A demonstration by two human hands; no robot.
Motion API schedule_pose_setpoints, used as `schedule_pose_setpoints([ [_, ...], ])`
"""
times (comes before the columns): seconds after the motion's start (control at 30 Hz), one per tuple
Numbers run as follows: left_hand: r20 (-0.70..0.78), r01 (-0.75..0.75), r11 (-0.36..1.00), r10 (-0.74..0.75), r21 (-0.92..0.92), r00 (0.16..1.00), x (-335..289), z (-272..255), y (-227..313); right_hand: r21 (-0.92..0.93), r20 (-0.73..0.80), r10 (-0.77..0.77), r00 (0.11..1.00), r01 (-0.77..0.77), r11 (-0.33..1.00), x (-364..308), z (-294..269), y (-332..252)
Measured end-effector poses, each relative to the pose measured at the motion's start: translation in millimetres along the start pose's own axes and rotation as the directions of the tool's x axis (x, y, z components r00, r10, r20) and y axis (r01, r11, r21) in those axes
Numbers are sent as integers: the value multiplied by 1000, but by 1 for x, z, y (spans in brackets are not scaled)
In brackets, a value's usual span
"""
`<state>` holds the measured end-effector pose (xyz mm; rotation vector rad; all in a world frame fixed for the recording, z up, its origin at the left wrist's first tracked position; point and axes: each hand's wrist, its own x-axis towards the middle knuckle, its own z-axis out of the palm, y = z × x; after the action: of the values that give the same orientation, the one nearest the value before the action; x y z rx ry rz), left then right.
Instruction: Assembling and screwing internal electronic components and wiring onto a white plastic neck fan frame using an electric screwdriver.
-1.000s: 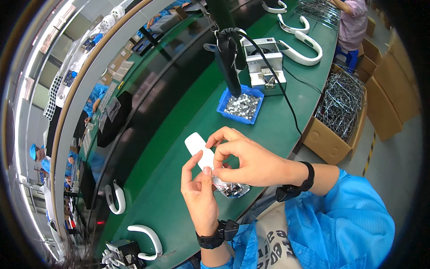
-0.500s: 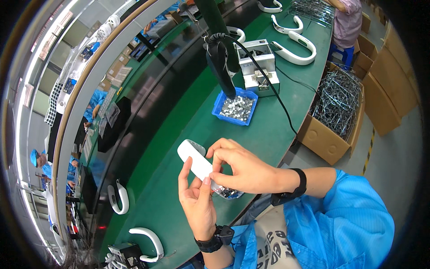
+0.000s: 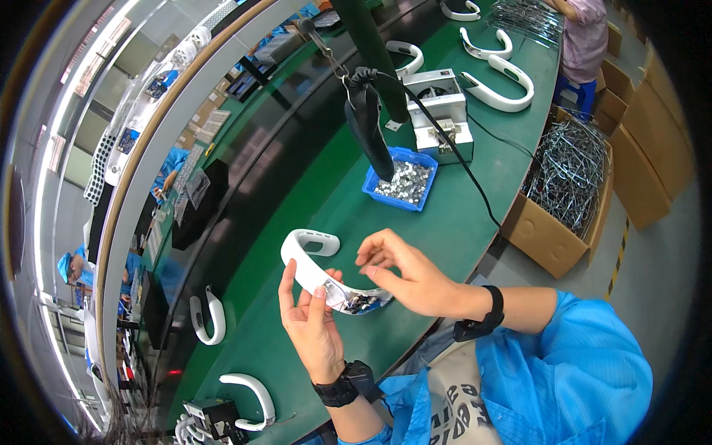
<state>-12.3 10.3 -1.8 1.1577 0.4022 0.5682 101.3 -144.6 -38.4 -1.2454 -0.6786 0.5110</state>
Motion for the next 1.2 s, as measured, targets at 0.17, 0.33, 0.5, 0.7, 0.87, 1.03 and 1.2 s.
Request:
schedule_pose_setpoints([
  [0.17,-11,-3,1000,3,27,1000,3,-1,3,-130,-178,-79,981,56,990,5,-37,6],
  [0.33,62,63,996,-67,62,996,10,6,10,-487,-313,-441,841,257,835,49,-90,-1],
  [0.5,67,65,996,-69,54,995,8,20,-3,-160,-84,-387,918,371,915,117,-95,-14],
  [0.7,29,89,992,-92,86,995,2,5,2,9,-117,-248,962,251,968,122,-128,-40],
  [0.87,30,62,992,-66,110,997,1,9,-1,-46,-237,-374,896,375,926,129,-193,-40],
  [1.03,14,59,991,-61,123,998,4,21,-5,-16,-175,-441,880,446,895,136,-198,-34],
  [1.2,-8,60,987,-59,147,998,3,31,-4,-155,-246,-401,882,373,915,143,-209,-23],
])
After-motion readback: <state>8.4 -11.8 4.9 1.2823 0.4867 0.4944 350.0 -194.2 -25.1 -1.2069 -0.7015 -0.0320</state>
